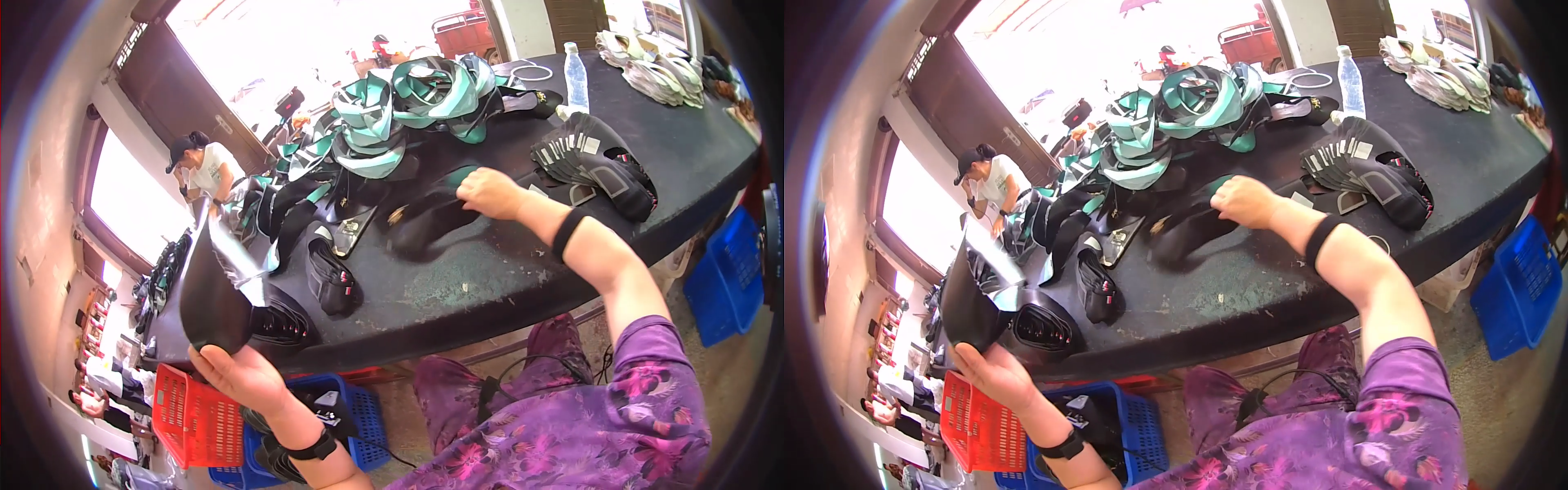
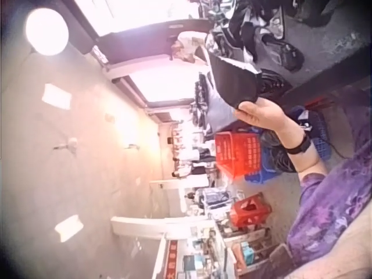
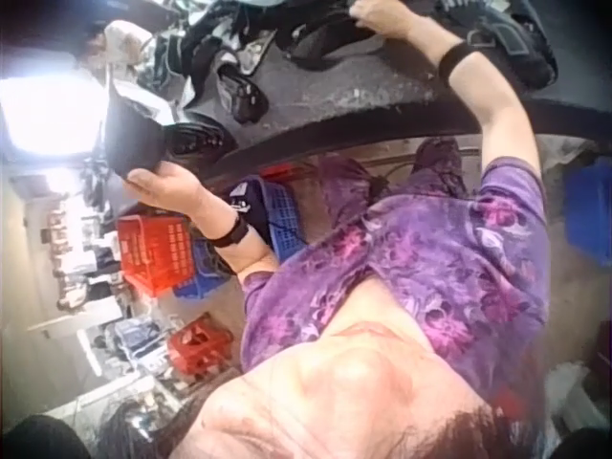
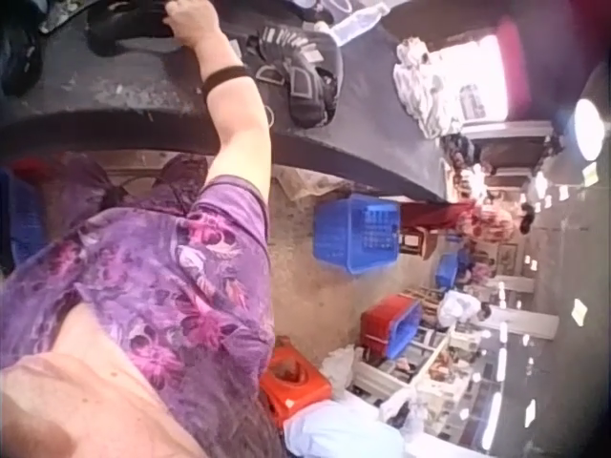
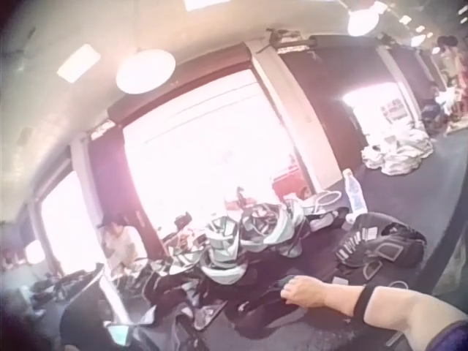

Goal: Assembling and checking black shoe uppers with gold hardware at a manufacturing station.

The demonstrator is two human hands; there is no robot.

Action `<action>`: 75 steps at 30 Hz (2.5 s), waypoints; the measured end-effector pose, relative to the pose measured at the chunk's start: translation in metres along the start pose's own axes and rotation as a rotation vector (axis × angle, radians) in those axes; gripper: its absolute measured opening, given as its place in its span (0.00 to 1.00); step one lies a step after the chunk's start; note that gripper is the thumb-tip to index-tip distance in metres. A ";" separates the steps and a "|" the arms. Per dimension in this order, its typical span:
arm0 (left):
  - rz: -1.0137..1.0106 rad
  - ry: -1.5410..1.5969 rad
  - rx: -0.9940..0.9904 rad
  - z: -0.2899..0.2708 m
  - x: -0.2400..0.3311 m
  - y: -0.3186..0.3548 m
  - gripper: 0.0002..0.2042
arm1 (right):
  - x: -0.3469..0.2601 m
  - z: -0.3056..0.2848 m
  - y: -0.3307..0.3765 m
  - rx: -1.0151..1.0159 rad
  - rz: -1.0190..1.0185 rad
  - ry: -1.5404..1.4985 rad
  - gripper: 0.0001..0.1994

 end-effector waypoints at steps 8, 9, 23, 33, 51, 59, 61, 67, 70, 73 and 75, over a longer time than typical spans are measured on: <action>0.530 -0.573 -0.578 0.128 0.037 0.057 0.12 | 0.034 -0.052 0.030 0.301 0.407 -0.027 0.09; 0.495 -0.530 -0.650 0.148 0.032 0.069 0.12 | 0.037 -0.046 0.027 0.297 0.449 0.005 0.08; 0.114 -0.903 -1.068 0.203 -0.048 0.142 0.13 | 0.059 -0.042 0.112 0.129 0.463 -0.111 0.08; 0.206 -1.065 -1.356 0.210 -0.039 0.137 0.15 | 0.074 -0.068 0.321 -0.030 1.003 0.118 0.22; 0.217 -1.333 -1.402 0.203 -0.049 0.135 0.33 | 0.118 -0.101 0.360 0.564 0.977 -0.580 0.06; -0.173 -0.716 -1.471 0.181 -0.086 0.120 0.18 | 0.206 -0.155 0.312 0.720 0.738 -1.426 0.15; -0.299 -0.680 -1.510 0.175 -0.105 0.116 0.19 | 0.208 -0.165 0.269 0.471 0.888 -1.052 0.11; 0.041 -0.881 -1.526 0.184 -0.091 0.123 0.25 | 0.140 -0.179 0.116 0.430 0.536 -1.002 0.11; 0.072 -0.571 -1.400 0.183 -0.072 0.125 0.22 | 0.030 -0.160 0.056 0.204 0.310 -0.493 0.10; -0.019 -0.603 -1.394 0.177 -0.074 0.130 0.23 | -0.062 -0.090 0.036 0.054 -0.002 -0.647 0.07; -0.023 -0.572 -1.292 0.169 -0.072 0.117 0.23 | -0.105 -0.054 0.043 -0.037 -0.060 -0.526 0.07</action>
Point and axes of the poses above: each hand's wrist, its own y-axis away from the middle knuckle, its own z-axis out of the palm, x = y × z, the point moved 9 cm from there along -y, towards the middle knuckle, and after that the axes turned 12 degrees about -x, right-handed, at the moved point
